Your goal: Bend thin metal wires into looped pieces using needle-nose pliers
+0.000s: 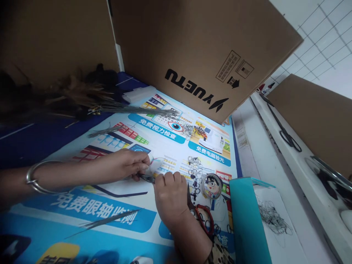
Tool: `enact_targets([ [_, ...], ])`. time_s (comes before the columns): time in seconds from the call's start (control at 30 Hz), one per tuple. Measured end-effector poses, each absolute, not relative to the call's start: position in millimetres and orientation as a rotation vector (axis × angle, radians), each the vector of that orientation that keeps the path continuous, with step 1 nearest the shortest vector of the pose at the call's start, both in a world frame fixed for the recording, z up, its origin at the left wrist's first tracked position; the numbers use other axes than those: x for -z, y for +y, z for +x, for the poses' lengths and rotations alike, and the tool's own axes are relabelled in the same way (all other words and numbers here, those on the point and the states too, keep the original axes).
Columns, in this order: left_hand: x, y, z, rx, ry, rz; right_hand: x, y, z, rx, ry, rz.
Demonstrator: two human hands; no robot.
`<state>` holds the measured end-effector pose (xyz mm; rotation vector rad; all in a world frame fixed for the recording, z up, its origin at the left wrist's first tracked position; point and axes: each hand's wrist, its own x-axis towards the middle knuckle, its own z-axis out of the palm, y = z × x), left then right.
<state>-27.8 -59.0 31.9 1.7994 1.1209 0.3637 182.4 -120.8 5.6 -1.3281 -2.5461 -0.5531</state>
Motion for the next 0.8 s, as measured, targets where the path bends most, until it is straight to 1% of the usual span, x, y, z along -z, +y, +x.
enact_targets([
  [0.17, -32, -64, -28, -0.304, 1.176, 2.110, -3, -121, 182, 0.415, -2.545, -1.371],
  [0.33, -28, -72, -26, -0.211, 1.183, 2.284, -3, -122, 181, 0.305, -2.555, -1.442],
  [0.53, -23, -79, -24, -0.156, 1.166, 2.427, -2, -123, 182, 0.198, -2.573, -1.499],
  [0.7, -19, -84, -25, -0.276, 1.117, 2.442, -4, -121, 183, 0.115, -2.581, -1.518],
  [0.8, -20, -86, -26, -0.173, 1.105, 2.513, -6, -120, 183, 0.104, -2.593, -1.531],
])
